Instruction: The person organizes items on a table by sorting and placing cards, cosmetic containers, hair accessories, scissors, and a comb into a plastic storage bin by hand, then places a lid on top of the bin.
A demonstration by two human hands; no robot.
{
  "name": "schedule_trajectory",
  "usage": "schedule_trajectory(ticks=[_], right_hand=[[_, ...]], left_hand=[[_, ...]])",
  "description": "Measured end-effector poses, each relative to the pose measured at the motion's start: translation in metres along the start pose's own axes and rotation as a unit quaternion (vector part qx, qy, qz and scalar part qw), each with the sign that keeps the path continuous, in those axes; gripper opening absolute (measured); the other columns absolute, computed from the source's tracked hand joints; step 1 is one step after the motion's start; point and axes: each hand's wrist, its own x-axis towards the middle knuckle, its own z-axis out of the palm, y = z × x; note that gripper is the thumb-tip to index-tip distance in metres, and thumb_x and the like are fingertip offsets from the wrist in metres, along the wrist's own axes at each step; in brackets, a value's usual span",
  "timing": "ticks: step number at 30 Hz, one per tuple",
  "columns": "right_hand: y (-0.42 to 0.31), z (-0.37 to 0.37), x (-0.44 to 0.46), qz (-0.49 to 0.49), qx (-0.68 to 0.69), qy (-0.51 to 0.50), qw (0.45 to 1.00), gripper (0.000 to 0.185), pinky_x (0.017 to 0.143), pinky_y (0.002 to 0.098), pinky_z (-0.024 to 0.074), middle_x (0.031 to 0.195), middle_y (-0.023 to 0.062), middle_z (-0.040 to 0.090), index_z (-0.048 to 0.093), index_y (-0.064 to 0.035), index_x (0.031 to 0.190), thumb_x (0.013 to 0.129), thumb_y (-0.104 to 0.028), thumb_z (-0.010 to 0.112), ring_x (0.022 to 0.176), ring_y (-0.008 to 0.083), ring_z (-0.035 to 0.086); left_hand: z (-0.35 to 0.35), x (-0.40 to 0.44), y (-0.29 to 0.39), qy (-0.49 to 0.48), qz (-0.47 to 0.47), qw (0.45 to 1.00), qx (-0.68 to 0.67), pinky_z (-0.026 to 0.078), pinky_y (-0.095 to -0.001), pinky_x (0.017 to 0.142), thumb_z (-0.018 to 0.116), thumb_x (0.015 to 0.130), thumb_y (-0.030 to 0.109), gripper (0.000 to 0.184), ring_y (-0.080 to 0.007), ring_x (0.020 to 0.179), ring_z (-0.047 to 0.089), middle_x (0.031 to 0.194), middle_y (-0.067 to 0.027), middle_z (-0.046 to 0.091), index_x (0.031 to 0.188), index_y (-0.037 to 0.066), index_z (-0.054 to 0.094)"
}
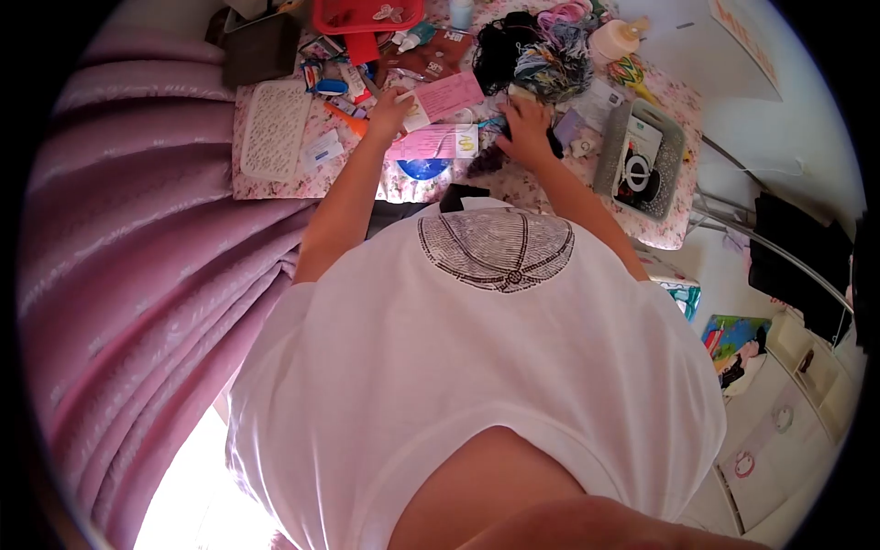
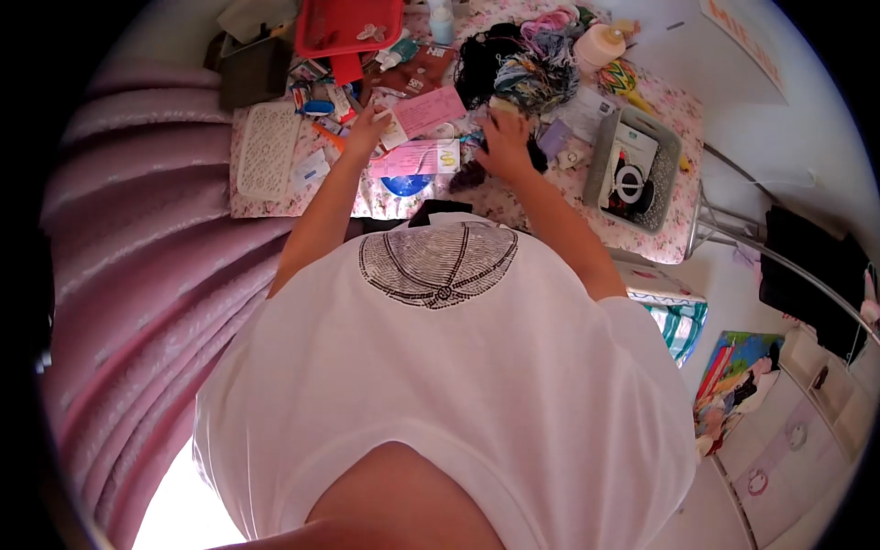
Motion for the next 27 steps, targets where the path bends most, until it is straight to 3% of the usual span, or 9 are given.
schedule_trajectory(ticks=[4, 5, 8, 11, 14, 17, 19, 23, 27], right_hand=[[-0.028, 0.032, 0.006, -0.022, 0.017, -0.147, 0.989, 0.053, 0.089, 0.0454, 0.0230, 0.105, 0.0092, 0.046, 0.049, -0.0084, 0.103, 0.058, -0.030, 0.067, 0.103, 0.0245, 0.039], [-0.028, 0.047, 0.004, -0.045, 0.005, -0.097, 0.994, 0.060, 0.086, 0.0442, 0.0253, 0.101, 0.0081, 0.048, 0.049, -0.0093, 0.101, 0.051, -0.035, 0.071, 0.099, 0.0247, 0.042], [-0.035, 0.051, 0.008, -0.049, -0.021, -0.065, 0.997, 0.062, 0.084, 0.0449, 0.0261, 0.094, 0.0083, 0.050, 0.049, -0.0095, 0.100, 0.048, -0.034, 0.073, 0.094, 0.0246, 0.044], [-0.037, 0.048, 0.014, -0.044, -0.011, -0.046, 0.998, 0.060, 0.080, 0.0420, 0.0323, 0.091, 0.0100, 0.051, 0.048, -0.0080, 0.100, 0.049, -0.025, 0.074, 0.088, 0.0265, 0.047], [-0.019, 0.069, 0.020, -0.024, 0.183, -0.018, 0.983, 0.047, 0.071, 0.0336, 0.0396, 0.085, 0.0084, 0.052, 0.048, -0.0052, 0.097, 0.056, -0.012, 0.070, 0.079, 0.0219, 0.051], [-0.004, 0.057, 0.036, 0.098, 0.379, -0.097, 0.915, 0.033, 0.068, 0.0292, 0.0423, 0.086, 0.0111, 0.053, 0.050, -0.0032, 0.095, 0.064, -0.005, 0.062, 0.077, 0.0227, 0.054], [0.003, 0.033, 0.048, 0.166, 0.392, 0.008, 0.905, 0.025, 0.065, 0.0277, 0.0428, 0.082, 0.0105, 0.055, 0.051, -0.0015, 0.092, 0.067, -0.003, 0.057, 0.073, 0.0198, 0.055], [-0.004, -0.042, 0.067, 0.205, 0.410, 0.261, 0.850, 0.018, 0.064, 0.0255, 0.0426, 0.080, 0.0081, 0.056, 0.052, 0.0001, 0.091, 0.073, 0.000, 0.051, 0.070, 0.0144, 0.053], [-0.006, -0.052, 0.075, 0.184, 0.406, 0.286, 0.848, 0.015, 0.064, 0.0231, 0.0415, 0.080, 0.0054, 0.055, 0.053, -0.0003, 0.090, 0.075, -0.001, 0.051, 0.070, 0.0113, 0.051]], left_hand=[[-0.006, -0.006, -0.008, 0.032, 0.043, 0.998, -0.015, 0.043, -0.0239, 0.062, 0.055, 0.077, 0.017, 0.019, -0.0112, 0.069, 0.054, 0.078, -0.0075, 0.056, 0.089, 0.003, 0.053], [-0.008, -0.011, -0.004, 0.020, 0.026, 0.999, -0.026, 0.043, -0.0234, 0.064, 0.055, 0.077, 0.014, 0.018, -0.0109, 0.071, 0.053, 0.079, -0.0068, 0.056, 0.091, 0.003, 0.052], [-0.010, -0.021, 0.010, 0.014, 0.021, 0.999, -0.048, 0.043, -0.0240, 0.062, 0.055, 0.076, 0.012, 0.020, -0.0116, 0.072, 0.053, 0.082, -0.0061, 0.056, 0.093, 0.003, 0.051], [-0.009, -0.027, 0.019, -0.006, 0.042, 0.995, -0.091, 0.044, -0.0230, 0.059, 0.052, 0.079, 0.009, 0.022, -0.0115, 0.073, 0.054, 0.084, -0.0058, 0.055, 0.100, 0.004, 0.047], [-0.008, -0.029, 0.025, -0.024, 0.068, 0.993, -0.091, 0.046, -0.0222, 0.060, 0.050, 0.081, 0.007, 0.021, -0.0118, 0.073, 0.056, 0.084, -0.0058, 0.056, 0.101, 0.005, 0.049], [-0.007, -0.028, 0.036, -0.013, 0.092, 0.995, 0.020, 0.045, -0.0222, 0.059, 0.048, 0.081, 0.008, 0.018, -0.0123, 0.071, 0.057, 0.079, -0.0070, 0.058, 0.098, 0.005, 0.054], [0.000, -0.040, 0.060, 0.036, 0.122, 0.981, 0.146, 0.045, -0.0233, 0.059, 0.048, 0.080, 0.008, 0.017, -0.0146, 0.069, 0.058, 0.076, -0.0095, 0.059, 0.094, 0.003, 0.057], [0.016, -0.044, 0.085, 0.129, 0.348, 0.903, 0.217, 0.045, -0.0304, 0.061, 0.050, 0.076, 0.009, 0.020, -0.0262, 0.070, 0.058, 0.082, -0.0169, 0.059, 0.093, 0.002, 0.058], [0.044, -0.043, 0.101, 0.075, 0.339, 0.907, 0.237, 0.045, -0.0305, 0.063, 0.050, 0.078, 0.015, 0.023, -0.0270, 0.072, 0.058, 0.084, -0.0178, 0.058, 0.097, 0.002, 0.057]])
